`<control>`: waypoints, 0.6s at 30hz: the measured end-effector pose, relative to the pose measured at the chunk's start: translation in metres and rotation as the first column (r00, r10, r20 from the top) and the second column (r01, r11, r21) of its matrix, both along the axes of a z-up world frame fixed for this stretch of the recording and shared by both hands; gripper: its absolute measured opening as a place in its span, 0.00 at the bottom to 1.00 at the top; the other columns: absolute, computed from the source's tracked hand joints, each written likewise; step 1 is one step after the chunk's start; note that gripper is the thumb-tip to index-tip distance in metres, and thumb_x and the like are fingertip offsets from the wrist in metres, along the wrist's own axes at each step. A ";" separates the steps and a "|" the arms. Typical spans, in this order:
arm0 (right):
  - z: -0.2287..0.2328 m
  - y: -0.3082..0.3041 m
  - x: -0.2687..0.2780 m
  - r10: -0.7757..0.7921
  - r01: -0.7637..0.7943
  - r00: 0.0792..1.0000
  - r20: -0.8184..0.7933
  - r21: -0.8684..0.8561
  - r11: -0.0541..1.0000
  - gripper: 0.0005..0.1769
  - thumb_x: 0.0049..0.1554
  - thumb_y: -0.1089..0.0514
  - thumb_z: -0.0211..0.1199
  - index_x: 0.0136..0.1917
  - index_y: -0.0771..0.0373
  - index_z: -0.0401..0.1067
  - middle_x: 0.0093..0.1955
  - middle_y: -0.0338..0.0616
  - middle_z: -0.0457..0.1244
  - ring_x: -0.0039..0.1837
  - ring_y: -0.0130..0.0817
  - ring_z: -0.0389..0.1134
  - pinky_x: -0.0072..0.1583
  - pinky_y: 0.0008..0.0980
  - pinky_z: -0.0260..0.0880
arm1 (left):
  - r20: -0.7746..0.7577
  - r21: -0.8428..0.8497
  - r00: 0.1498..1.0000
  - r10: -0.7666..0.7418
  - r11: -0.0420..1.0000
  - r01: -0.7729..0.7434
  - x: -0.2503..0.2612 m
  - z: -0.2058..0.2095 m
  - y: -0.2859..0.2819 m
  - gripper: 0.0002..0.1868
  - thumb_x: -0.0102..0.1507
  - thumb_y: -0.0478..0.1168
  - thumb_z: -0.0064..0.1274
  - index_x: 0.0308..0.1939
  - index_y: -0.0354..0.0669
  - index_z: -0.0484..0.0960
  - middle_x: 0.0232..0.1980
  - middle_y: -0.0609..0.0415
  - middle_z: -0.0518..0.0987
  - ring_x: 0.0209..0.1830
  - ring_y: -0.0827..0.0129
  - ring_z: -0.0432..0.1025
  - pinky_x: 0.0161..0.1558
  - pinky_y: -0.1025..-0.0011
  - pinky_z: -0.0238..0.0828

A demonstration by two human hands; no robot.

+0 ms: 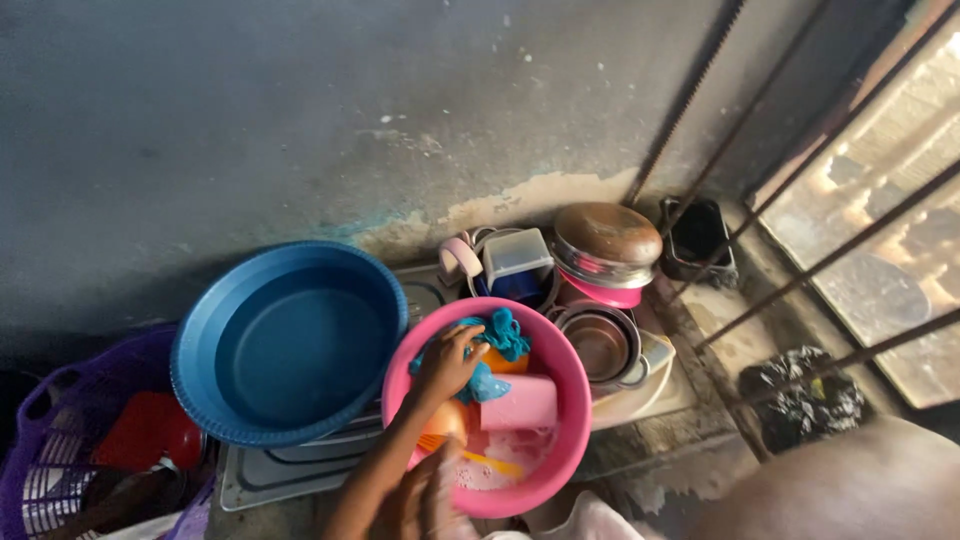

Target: Washing kitchenware and a plastic bag in a soapy basin.

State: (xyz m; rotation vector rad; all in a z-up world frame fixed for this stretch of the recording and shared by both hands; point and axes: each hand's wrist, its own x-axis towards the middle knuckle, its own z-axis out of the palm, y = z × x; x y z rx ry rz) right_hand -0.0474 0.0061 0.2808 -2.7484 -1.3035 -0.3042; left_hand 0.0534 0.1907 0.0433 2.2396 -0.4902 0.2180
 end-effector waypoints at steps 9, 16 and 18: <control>0.016 0.003 -0.003 0.052 -0.046 0.999 0.014 -0.281 0.959 0.18 0.53 0.62 0.60 0.56 0.73 0.71 0.51 0.56 0.66 0.56 0.51 0.69 0.52 0.42 0.72 | -0.003 -0.049 1.000 -0.018 0.999 0.018 0.010 -0.018 0.011 0.19 0.63 0.46 0.58 0.55 0.41 0.82 0.54 0.46 0.82 0.56 0.52 0.76 0.57 0.59 0.72; -0.087 -0.028 0.074 0.098 -0.104 0.991 -0.091 -0.070 0.992 0.28 0.50 0.60 0.66 0.64 0.70 0.67 0.65 0.57 0.63 0.66 0.52 0.66 0.63 0.43 0.70 | -0.009 -0.090 1.000 0.014 0.996 -0.015 0.015 -0.030 0.022 0.20 0.65 0.47 0.57 0.58 0.42 0.81 0.60 0.46 0.80 0.60 0.53 0.75 0.61 0.60 0.70; -0.132 -0.027 0.093 0.001 0.159 0.902 -0.432 0.333 0.929 0.43 0.51 0.62 0.68 0.77 0.62 0.56 0.75 0.52 0.56 0.67 0.49 0.66 0.66 0.40 0.70 | 0.041 -0.098 0.998 0.055 0.994 -0.051 0.020 -0.042 0.024 0.24 0.64 0.47 0.59 0.61 0.40 0.79 0.67 0.40 0.74 0.66 0.49 0.70 0.65 0.59 0.66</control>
